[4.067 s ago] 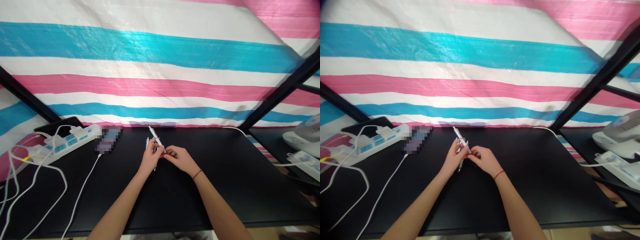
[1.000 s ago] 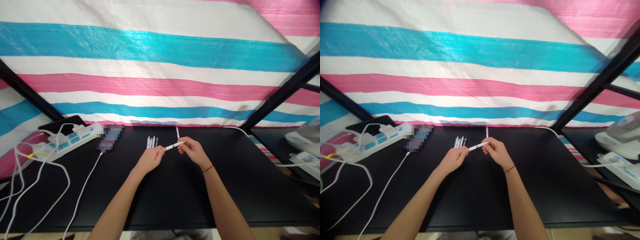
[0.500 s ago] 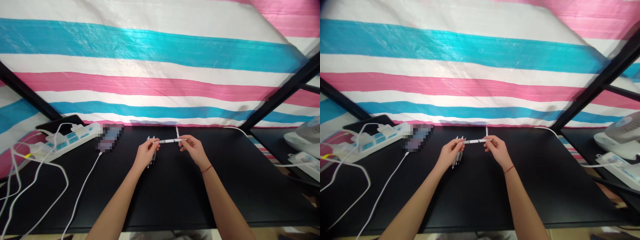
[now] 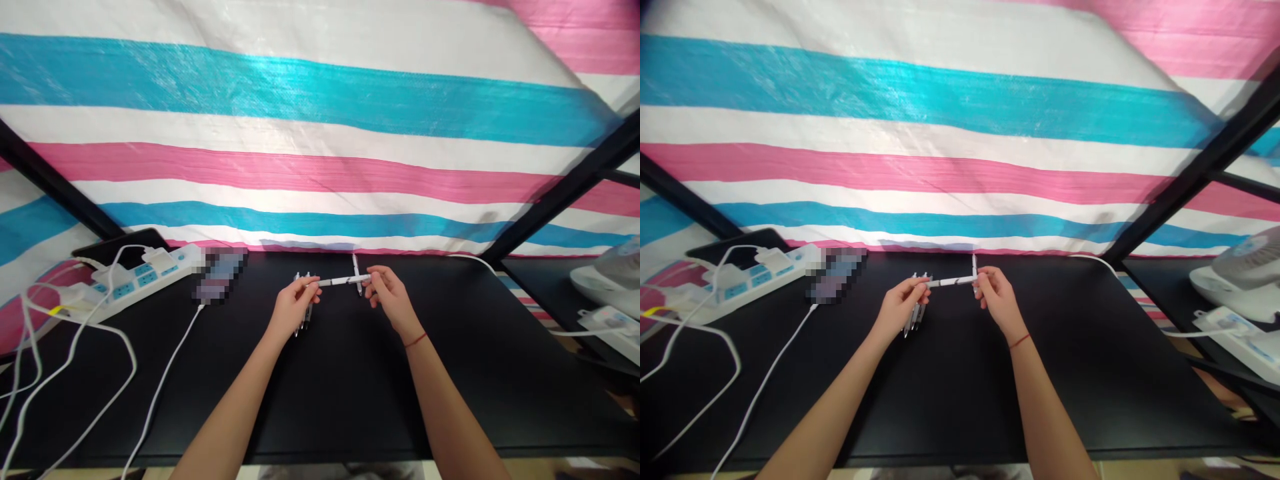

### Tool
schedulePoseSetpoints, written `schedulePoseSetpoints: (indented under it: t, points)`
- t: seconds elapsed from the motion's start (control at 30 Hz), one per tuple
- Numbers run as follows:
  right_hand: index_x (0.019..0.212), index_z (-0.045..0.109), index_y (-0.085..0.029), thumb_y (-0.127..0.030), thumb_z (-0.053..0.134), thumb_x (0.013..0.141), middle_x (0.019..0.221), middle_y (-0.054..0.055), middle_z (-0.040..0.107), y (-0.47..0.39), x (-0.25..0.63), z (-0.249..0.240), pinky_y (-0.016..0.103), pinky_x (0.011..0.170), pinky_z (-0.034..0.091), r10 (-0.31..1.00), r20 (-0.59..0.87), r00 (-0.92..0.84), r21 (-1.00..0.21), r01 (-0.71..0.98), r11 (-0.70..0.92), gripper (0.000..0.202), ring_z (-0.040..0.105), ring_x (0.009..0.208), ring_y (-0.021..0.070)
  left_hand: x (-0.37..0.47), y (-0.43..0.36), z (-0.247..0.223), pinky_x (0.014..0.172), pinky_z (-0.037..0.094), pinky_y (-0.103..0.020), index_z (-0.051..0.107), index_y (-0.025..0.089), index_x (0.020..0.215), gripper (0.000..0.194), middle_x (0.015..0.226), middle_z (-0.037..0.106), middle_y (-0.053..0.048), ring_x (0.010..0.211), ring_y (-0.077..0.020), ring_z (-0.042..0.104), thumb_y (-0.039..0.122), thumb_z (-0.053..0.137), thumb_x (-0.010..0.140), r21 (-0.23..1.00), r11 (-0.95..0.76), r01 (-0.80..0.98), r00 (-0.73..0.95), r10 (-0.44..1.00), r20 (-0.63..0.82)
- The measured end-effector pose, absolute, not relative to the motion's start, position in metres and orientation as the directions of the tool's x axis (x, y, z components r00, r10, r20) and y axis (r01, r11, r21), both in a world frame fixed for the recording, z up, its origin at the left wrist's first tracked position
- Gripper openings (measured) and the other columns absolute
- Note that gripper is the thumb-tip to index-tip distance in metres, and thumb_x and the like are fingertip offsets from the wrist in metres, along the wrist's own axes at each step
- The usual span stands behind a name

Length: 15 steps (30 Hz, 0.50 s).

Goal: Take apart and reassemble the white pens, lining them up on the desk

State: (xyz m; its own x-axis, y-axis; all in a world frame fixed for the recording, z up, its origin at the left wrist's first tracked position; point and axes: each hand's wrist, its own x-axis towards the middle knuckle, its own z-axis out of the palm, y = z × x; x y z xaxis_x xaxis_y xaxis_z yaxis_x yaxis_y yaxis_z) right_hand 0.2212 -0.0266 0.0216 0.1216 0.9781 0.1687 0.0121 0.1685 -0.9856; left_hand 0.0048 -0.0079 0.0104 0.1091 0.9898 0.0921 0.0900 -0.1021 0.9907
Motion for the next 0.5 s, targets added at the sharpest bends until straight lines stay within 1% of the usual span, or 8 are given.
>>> schedulePoseSetpoints:
  t: [0.07,0.13,0.2,0.27,0.33,0.4,0.47,0.5]
  points:
    - [0.072,0.051,-0.019,-0.053,0.048,0.083,0.059,-0.001,0.051,-0.0271,0.2212,0.0211,0.02,0.036,0.033,0.98,0.149,0.132,-0.988,0.068,0.141,0.036,0.045,0.046,0.0097,0.005,-0.0077,0.0099,0.069,0.051,-0.031,0.065,0.015,0.103,0.041,0.079,0.067,-0.006,0.065,-0.0149,0.062,0.046,0.058,0.077,0.991,-0.104,0.085,0.114,0.989,0.094]
    - [0.062,0.046,-0.02,-0.052,0.048,0.084,0.053,-0.003,0.045,-0.0277,0.2211,0.021,0.021,0.036,0.032,0.977,0.167,0.131,-0.982,0.115,0.152,0.039,0.04,0.042,0.0083,0.0052,-0.0075,0.0094,0.07,0.051,-0.031,0.065,0.015,0.103,0.041,0.079,0.067,-0.006,0.065,-0.0145,0.061,0.045,0.057,0.077,0.991,-0.11,0.082,0.126,0.987,0.099]
    - [0.068,0.048,-0.02,-0.05,0.051,0.083,0.054,-0.004,0.046,-0.0278,0.2207,0.0212,0.021,0.038,0.033,0.971,0.202,0.131,-0.976,0.109,0.189,0.034,0.042,0.043,0.0087,0.0051,-0.0072,0.0091,0.07,0.051,-0.031,0.064,0.015,0.103,0.04,0.079,0.066,-0.006,0.065,-0.0142,0.061,0.045,0.057,0.078,0.991,-0.109,0.08,0.134,0.986,0.098]
    - [0.082,0.051,-0.021,-0.048,0.054,0.082,0.062,-0.003,0.052,-0.0272,0.2201,0.0208,0.021,0.038,0.035,0.965,0.229,0.131,-0.973,0.074,0.22,0.027,0.045,0.046,0.0095,0.0047,-0.0069,0.009,0.069,0.051,-0.03,0.064,0.015,0.103,0.04,0.079,0.066,-0.006,0.065,-0.0138,0.061,0.045,0.056,0.078,0.992,-0.104,0.078,0.134,0.987,0.093]
    - [0.089,0.051,-0.021,-0.048,0.055,0.082,0.069,-0.001,0.055,-0.0262,0.2201,0.0195,0.02,0.038,0.035,0.962,0.23,0.146,-0.973,0.056,0.224,0.027,0.047,0.047,0.0095,0.0044,-0.0067,0.0092,0.069,0.051,-0.03,0.064,0.015,0.104,0.04,0.079,0.066,-0.006,0.065,-0.0137,0.061,0.045,0.056,0.078,0.992,-0.098,0.078,0.131,0.987,0.088]
    - [0.082,0.052,-0.02,-0.049,0.051,0.083,0.064,-0.001,0.054,-0.0255,0.221,0.0174,0.02,0.036,0.034,0.964,0.204,0.167,-0.978,0.08,0.193,0.029,0.045,0.044,0.009,0.0045,-0.0069,0.0096,0.069,0.051,-0.031,0.064,0.015,0.103,0.041,0.079,0.066,-0.006,0.064,-0.014,0.061,0.046,0.056,0.078,0.992,-0.097,0.078,0.129,0.988,0.086]
    - [0.07,0.05,-0.02,-0.051,0.048,0.084,0.054,-0.003,0.05,-0.0252,0.2224,0.0155,0.02,0.036,0.033,0.966,0.186,0.181,-0.979,0.118,0.167,0.034,0.042,0.04,0.0083,0.005,-0.0072,0.0101,0.069,0.051,-0.031,0.064,0.014,0.103,0.041,0.078,0.066,-0.006,0.064,-0.0142,0.061,0.046,0.056,0.077,0.992,-0.1,0.081,0.132,0.987,0.089]
    - [0.068,0.049,-0.02,-0.05,0.048,0.085,0.051,-0.003,0.048,-0.025,0.2229,0.0149,0.021,0.036,0.033,0.966,0.187,0.181,-0.978,0.125,0.166,0.035,0.042,0.039,0.0081,0.0053,-0.0074,0.0103,0.069,0.051,-0.031,0.064,0.015,0.103,0.041,0.078,0.066,-0.006,0.064,-0.0142,0.061,0.046,0.057,0.077,0.991,-0.102,0.082,0.133,0.987,0.09]
